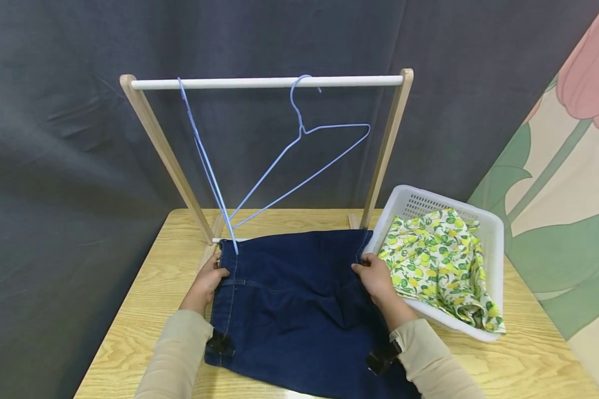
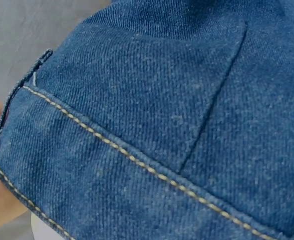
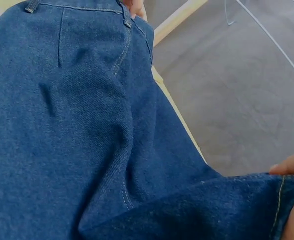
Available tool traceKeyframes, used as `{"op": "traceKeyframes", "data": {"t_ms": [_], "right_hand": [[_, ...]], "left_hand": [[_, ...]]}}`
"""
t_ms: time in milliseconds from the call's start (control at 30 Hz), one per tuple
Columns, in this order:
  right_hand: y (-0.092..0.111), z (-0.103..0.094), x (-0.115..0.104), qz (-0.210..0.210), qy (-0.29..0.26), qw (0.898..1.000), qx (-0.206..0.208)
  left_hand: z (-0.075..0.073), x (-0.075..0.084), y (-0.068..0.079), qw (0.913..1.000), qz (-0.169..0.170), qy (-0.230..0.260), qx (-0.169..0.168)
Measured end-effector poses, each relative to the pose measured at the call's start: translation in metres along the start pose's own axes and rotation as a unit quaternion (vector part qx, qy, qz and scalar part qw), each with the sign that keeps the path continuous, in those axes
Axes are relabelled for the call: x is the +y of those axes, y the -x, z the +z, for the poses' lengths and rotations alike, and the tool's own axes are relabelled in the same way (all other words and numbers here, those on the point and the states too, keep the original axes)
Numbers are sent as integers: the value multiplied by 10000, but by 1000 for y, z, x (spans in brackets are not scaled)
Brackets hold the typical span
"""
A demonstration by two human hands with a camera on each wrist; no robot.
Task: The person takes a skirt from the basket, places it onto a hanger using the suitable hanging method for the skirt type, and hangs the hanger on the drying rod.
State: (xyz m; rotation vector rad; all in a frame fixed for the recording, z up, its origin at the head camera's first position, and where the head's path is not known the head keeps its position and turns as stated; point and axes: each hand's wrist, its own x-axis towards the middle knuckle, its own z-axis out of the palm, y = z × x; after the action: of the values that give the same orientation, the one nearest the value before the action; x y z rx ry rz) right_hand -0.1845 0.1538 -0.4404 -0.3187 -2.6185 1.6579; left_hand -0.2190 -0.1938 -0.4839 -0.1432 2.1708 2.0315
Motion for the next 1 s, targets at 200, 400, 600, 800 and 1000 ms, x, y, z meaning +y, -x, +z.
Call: {"op": "traceKeyframes", "data": {"t_ms": [200,400,600,800,1000], "right_hand": [[4,8,-1,-250,520,9983,-54],[9,19,3,-279,813,9955,-400],[12,32,16,-181,729,9940,-794],[13,39,26,-604,1089,9902,-627],[10,42,39,-1035,1208,9873,-33]], "left_hand": [[-1,7,2,9989,-418,-177,142],[-6,1,-3,9986,-464,-221,153],[-8,0,-4,9974,-574,-380,203],[-11,-7,-9,9966,-561,-573,211],[-11,-9,-14,9951,-425,-837,298]]}}
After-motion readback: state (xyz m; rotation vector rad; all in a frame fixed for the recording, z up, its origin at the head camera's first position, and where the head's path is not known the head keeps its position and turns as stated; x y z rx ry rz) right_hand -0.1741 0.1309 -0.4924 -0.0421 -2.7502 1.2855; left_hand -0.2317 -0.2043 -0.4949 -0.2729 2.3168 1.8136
